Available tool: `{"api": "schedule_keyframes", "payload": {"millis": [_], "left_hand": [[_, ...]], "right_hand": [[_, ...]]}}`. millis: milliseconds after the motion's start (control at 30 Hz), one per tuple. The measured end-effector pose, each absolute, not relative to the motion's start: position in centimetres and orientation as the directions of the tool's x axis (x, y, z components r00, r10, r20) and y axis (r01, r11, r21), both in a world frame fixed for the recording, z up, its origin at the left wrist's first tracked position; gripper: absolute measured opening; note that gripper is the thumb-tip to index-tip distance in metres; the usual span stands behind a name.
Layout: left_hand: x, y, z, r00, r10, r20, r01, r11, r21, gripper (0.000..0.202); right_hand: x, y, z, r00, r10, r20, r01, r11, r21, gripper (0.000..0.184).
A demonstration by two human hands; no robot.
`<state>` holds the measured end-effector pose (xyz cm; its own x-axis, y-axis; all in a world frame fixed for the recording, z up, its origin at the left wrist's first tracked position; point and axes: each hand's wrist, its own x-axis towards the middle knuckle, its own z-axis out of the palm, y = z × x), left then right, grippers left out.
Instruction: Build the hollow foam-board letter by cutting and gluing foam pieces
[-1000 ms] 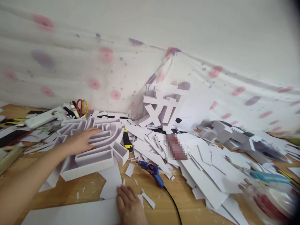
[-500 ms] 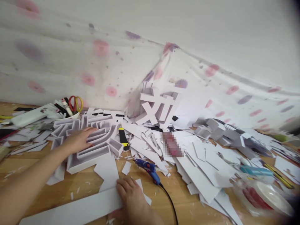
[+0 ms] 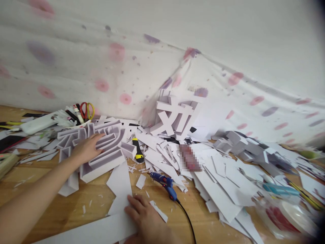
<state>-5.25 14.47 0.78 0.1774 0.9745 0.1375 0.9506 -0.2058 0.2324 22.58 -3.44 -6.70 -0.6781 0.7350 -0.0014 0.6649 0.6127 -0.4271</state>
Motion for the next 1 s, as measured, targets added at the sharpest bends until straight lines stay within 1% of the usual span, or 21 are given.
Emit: {"api": "schedule_keyframes", "payload": {"millis": [100,200,400,533,600,667,767,867,933,967,1000], "left_hand": [[-4.8,14.4,0.5,0.153,0.975,0.159,0.952,-0.188,0.241,0.054],[-4.2,14.4,0.2,0.131,0.972,0.194,0.955,-0.176,0.24,0.054],[-3.7,15.1,0.3,0.093,0.972,0.216,0.958,-0.146,0.247,0.05],[-3.6,15.3,0.0,0.04,0.971,0.235,0.963,-0.1,0.25,0.05],[-3.4,15.5,-0.2,0.029,0.969,0.246,0.966,-0.091,0.243,0.05],[-3.1,15.9,-0.4,0.025,0.968,0.248,0.969,-0.084,0.232,0.053],[-2.8,16.1,-0.5,0.037,0.965,0.258,0.973,-0.093,0.21,0.057],[-2.4,15.0,-0.1,0.058,0.949,0.311,0.974,-0.122,0.189,0.057],[-2.1,12.8,-0.1,0.096,0.929,0.359,0.964,-0.176,0.198,0.054],[-2.0,11.2,-0.3,0.132,0.9,0.416,0.935,-0.252,0.249,0.051],[-1.9,9.4,-0.6,0.183,0.878,0.442,0.893,-0.337,0.298,0.049]], "right_hand": [[22.0,-3.8,-7.3,-0.638,0.77,0.01,0.683,0.572,-0.455,0.072],[21.5,-3.9,-7.7,-0.631,0.775,0.037,0.68,0.575,-0.455,0.075],[20.7,-3.3,-8.7,-0.665,0.737,0.123,0.665,0.659,-0.351,0.073],[20.2,-3.3,-9.8,-0.669,0.716,0.197,0.667,0.696,-0.267,0.063],[19.9,-3.4,-10.0,-0.66,0.723,0.203,0.676,0.69,-0.258,0.06],[19.9,-3.5,-9.9,-0.654,0.733,0.186,0.68,0.677,-0.28,0.063],[20.2,-3.3,-9.1,-0.669,0.729,0.147,0.653,0.671,-0.352,0.066],[20.8,-2.8,-7.8,-0.677,0.725,0.127,0.624,0.657,-0.422,0.064],[21.0,-2.5,-6.9,-0.678,0.725,0.118,0.617,0.649,-0.446,0.064],[21.1,-2.5,-6.5,-0.681,0.724,0.109,0.615,0.646,-0.452,0.065],[21.2,-2.5,-6.1,-0.686,0.721,0.097,0.614,0.645,-0.456,0.067]]}}
